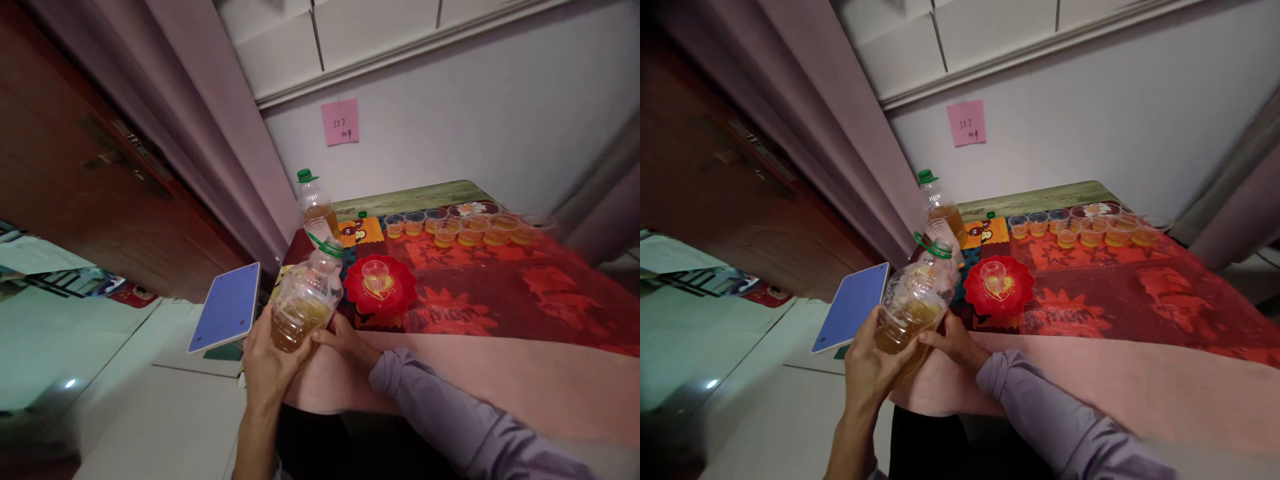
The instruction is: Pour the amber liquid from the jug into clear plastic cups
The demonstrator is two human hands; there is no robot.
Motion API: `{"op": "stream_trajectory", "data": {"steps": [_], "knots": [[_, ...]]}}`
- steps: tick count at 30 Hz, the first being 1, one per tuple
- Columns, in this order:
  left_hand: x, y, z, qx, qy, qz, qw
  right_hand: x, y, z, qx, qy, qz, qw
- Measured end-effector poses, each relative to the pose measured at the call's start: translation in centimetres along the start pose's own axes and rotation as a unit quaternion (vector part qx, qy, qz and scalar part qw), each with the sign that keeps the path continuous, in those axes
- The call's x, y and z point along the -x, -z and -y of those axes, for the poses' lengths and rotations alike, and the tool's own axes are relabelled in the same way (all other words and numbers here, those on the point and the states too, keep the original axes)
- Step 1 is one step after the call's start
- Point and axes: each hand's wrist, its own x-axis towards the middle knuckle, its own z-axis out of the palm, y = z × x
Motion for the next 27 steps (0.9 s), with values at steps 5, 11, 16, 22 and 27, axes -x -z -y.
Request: {"op": "stream_trajectory", "data": {"steps": [5,11,16,22,27], "knots": [[0.0,1.3,0.5,-0.053,-0.026,0.048,0.997,0.7,-0.5,0.0,-0.051,-0.024,0.028,0.998],[-0.5,1.7,0.3,-0.057,-0.053,0.073,0.994,1.1,-0.9,-0.7,-0.091,-0.034,0.039,0.995],[-1.3,1.9,-0.5,-0.076,-0.063,0.098,0.990,1.0,-1.0,-0.6,-0.126,-0.062,0.016,0.990],[-2.1,1.8,-1.2,-0.089,-0.067,0.096,0.989,1.1,-0.7,-1.3,-0.159,-0.087,0.007,0.983],[-2.6,1.8,-1.6,-0.142,-0.080,0.117,0.980,1.1,-0.8,-1.4,-0.177,-0.095,0.010,0.980]]}}
